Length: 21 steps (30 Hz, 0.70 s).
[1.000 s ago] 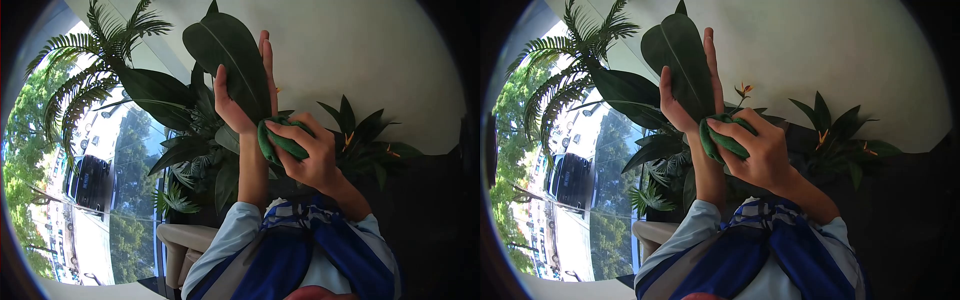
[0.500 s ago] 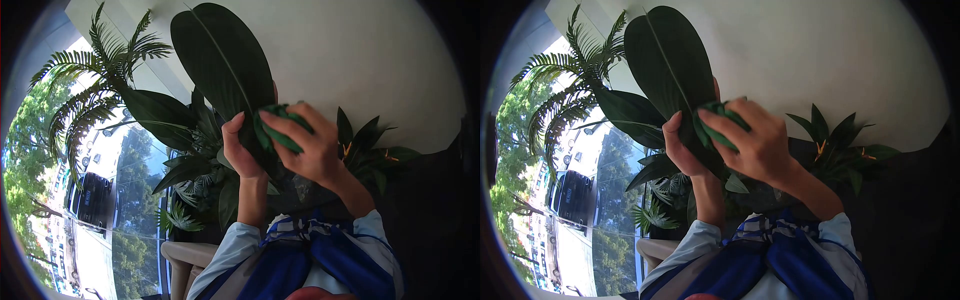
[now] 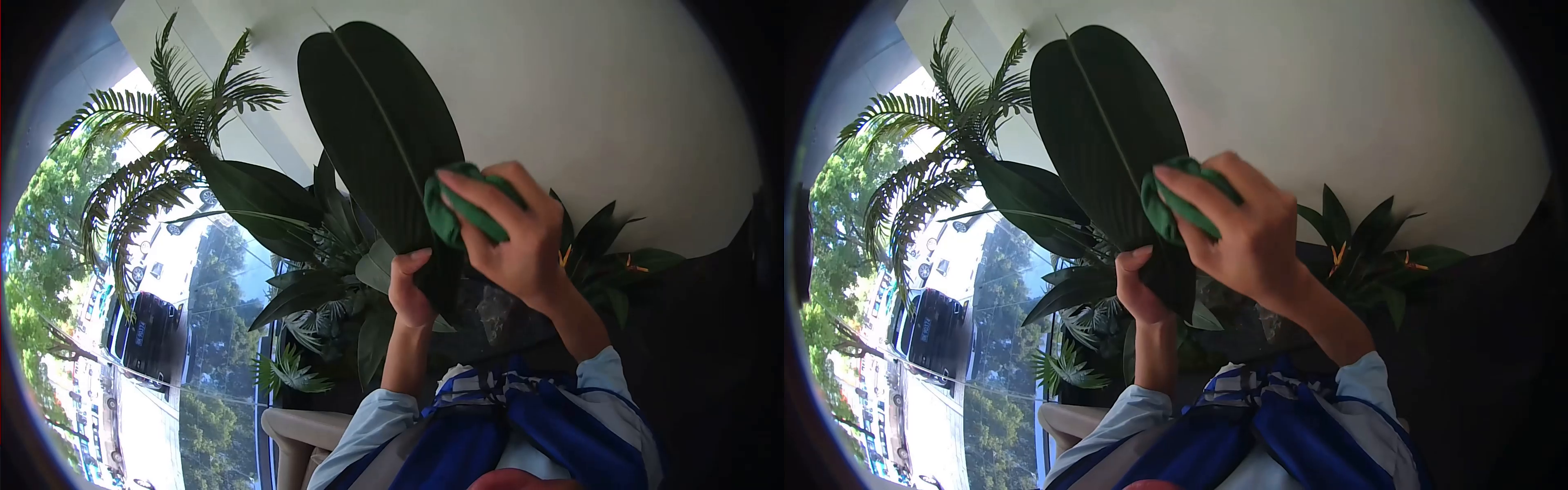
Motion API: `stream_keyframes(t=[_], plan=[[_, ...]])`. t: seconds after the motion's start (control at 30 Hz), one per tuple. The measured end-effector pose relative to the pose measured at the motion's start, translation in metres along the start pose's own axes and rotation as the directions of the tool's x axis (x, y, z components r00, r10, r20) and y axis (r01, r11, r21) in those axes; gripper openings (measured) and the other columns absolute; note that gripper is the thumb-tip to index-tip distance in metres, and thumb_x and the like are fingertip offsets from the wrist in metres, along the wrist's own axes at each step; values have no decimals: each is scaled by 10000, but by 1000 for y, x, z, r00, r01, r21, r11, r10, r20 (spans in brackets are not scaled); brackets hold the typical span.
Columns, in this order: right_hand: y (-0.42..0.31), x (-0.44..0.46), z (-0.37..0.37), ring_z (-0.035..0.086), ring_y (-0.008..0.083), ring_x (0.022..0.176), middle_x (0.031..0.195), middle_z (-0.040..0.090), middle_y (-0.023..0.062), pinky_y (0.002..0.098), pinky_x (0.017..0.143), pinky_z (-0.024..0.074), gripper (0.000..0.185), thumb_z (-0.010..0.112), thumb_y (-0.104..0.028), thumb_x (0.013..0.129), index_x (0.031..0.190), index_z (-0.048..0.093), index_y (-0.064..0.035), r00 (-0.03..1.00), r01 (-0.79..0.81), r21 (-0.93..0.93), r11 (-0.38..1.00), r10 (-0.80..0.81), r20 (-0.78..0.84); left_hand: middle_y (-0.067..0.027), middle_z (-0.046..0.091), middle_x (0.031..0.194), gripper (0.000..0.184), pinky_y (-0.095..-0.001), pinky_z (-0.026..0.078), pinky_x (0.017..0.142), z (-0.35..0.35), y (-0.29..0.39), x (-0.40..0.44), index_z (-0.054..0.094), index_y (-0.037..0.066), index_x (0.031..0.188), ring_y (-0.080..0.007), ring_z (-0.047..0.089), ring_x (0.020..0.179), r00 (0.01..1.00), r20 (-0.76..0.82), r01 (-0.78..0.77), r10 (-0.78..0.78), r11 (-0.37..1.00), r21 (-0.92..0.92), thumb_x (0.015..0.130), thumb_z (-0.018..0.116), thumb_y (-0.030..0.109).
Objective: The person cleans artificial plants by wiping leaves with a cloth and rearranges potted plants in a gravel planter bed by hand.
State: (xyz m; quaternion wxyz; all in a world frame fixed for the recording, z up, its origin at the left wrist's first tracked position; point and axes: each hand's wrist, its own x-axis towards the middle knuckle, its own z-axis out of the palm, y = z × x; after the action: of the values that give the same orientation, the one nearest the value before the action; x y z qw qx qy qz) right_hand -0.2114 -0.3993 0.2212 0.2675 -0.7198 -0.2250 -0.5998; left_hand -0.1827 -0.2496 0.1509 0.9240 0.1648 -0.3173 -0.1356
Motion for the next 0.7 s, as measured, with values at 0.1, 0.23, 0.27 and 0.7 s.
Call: stream_keyframes(t=[0.1,0.23,0.27,0.7], plan=[[-10,-1,-3,626,208,668,848,598,44,329,528,493,470,769,-57,673,1135,735,-136,998,8,8,1000,-9,55,-203,616,1293,560,-423,462,1063,-6,2,-6,494,-67,1355,-322,610,1191,997,-65,-25,33,992,120,858,484,191],[-10,-6,-5,626,212,662,835,607,43,332,528,493,409,765,-48,703,1103,739,-125,993,37,15,999,-39,115,-210,593,1328,592,-432,450,1081,-3,13,-7,480,-73,1369,-333,596,1214,1000,-10,-7,8,1000,30,825,491,161],[-6,0,-7,627,211,664,837,606,43,333,529,493,402,765,-52,709,1104,739,-126,998,-4,16,1000,3,68,-210,593,1328,592,-432,450,1081,-3,11,-11,480,-73,1369,-333,596,1214,1000,-11,0,0,1000,31,825,491,161],[-5,-19,-16,589,145,675,917,569,-11,278,497,463,501,832,-169,647,1140,741,-184,918,190,49,981,-195,344,-295,550,1356,659,-439,469,1067,-10,64,5,432,-139,1395,-357,599,1229,993,38,97,-113,953,288,891,595,253]])
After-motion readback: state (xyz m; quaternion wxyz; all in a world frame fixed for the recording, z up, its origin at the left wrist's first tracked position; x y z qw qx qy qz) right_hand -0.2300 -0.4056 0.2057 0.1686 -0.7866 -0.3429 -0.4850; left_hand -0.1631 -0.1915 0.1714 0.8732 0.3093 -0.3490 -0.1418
